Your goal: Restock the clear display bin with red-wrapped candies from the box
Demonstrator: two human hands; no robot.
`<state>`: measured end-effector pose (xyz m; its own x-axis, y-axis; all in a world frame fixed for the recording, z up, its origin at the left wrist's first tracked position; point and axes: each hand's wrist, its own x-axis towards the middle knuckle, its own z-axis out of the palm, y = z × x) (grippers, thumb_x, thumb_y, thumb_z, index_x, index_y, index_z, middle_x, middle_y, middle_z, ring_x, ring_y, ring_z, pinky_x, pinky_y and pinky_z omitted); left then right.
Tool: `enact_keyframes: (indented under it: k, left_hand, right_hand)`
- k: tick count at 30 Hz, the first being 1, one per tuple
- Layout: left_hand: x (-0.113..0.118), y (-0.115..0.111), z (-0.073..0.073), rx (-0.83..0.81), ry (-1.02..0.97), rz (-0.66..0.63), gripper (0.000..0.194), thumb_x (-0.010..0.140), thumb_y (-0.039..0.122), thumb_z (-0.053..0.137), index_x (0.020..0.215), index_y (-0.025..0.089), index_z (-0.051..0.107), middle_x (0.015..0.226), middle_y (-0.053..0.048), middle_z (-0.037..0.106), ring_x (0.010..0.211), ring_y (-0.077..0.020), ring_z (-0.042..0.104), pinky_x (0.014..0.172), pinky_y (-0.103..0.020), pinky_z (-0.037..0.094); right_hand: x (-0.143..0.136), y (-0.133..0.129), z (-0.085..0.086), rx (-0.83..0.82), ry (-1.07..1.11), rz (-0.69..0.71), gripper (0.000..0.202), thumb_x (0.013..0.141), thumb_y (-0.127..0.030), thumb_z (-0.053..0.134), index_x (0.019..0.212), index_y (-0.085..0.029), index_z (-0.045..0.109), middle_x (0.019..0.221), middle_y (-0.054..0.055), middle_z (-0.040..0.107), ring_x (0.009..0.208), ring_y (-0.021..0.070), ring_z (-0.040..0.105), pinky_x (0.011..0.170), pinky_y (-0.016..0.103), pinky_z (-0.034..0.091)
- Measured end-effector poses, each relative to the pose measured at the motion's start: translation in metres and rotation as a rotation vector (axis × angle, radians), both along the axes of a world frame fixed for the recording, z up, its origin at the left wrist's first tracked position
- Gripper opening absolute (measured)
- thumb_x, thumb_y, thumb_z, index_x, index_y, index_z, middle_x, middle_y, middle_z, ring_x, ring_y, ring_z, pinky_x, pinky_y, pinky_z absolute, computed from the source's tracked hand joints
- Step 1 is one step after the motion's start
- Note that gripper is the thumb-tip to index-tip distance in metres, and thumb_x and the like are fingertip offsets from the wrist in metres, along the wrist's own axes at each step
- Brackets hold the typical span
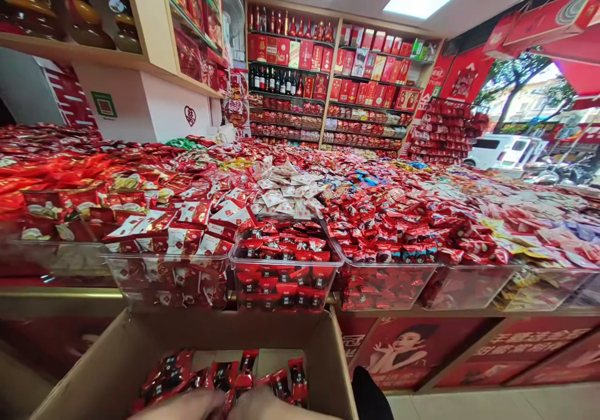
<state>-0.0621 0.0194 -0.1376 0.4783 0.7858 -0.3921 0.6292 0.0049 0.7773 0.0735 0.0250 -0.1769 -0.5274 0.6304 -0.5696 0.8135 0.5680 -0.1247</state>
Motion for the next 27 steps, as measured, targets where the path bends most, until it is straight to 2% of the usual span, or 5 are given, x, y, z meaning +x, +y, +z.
enact_keyframes:
  k: [4,7,18,23,27]
  left_hand:
    - [0.001,0.012,0.022,-0.029,-0.100,0.030,0.034,0.054,0.010,0.056,0.085,0.023,0.059,0.070,0.003,0.066,0.064,-0.0185,0.059,0.055,-0.024,0.042]
    - [0.006,0.014,0.038,-0.136,-0.216,0.018,0.032,0.060,0.019,0.054,0.092,0.021,0.059,0.069,0.003,0.066,0.056,-0.0165,0.058,0.046,-0.022,0.041]
    - [0.022,0.005,0.062,-0.349,-0.619,0.133,0.026,0.071,0.026,0.057,0.096,0.020,0.060,0.076,0.003,0.067,0.070,-0.0142,0.057,0.067,-0.023,0.042]
    - [0.021,-0.001,0.063,-0.449,-0.726,0.289,0.024,0.075,0.025,0.052,0.098,0.023,0.054,0.070,0.003,0.066,0.054,-0.0085,0.059,0.046,-0.015,0.040]
    - [0.030,-0.007,0.060,-0.620,-0.799,0.389,0.028,0.075,0.030,0.051,0.100,0.017,0.051,0.083,-0.007,0.066,0.066,-0.0163,0.064,0.042,-0.015,0.043]
  right_hand:
    - [0.039,0.016,0.062,0.138,0.357,-0.215,0.032,0.050,-0.037,0.065,0.073,-0.015,0.063,0.067,0.010,0.064,0.059,0.0237,0.058,0.048,0.030,0.042]
    - [0.064,0.023,0.085,0.002,0.764,-0.493,0.040,0.050,-0.049,0.063,0.075,-0.017,0.059,0.064,0.002,0.060,0.053,0.0125,0.052,0.046,0.021,0.038]
    - [0.070,0.016,0.094,-0.653,1.406,-0.852,0.038,0.066,-0.051,0.052,0.078,-0.016,0.051,0.057,-0.002,0.053,0.035,0.0033,0.042,0.029,0.013,0.026]
    - [0.067,0.013,0.095,-0.418,1.459,-0.996,0.038,0.065,-0.052,0.052,0.065,-0.014,0.051,0.039,-0.006,0.043,0.027,0.0022,0.032,0.025,0.013,0.019]
    - [0.060,0.009,0.094,-0.349,1.540,-0.921,0.034,0.065,-0.047,0.055,0.065,-0.013,0.055,0.040,-0.005,0.046,0.034,0.0045,0.040,0.034,0.016,0.031]
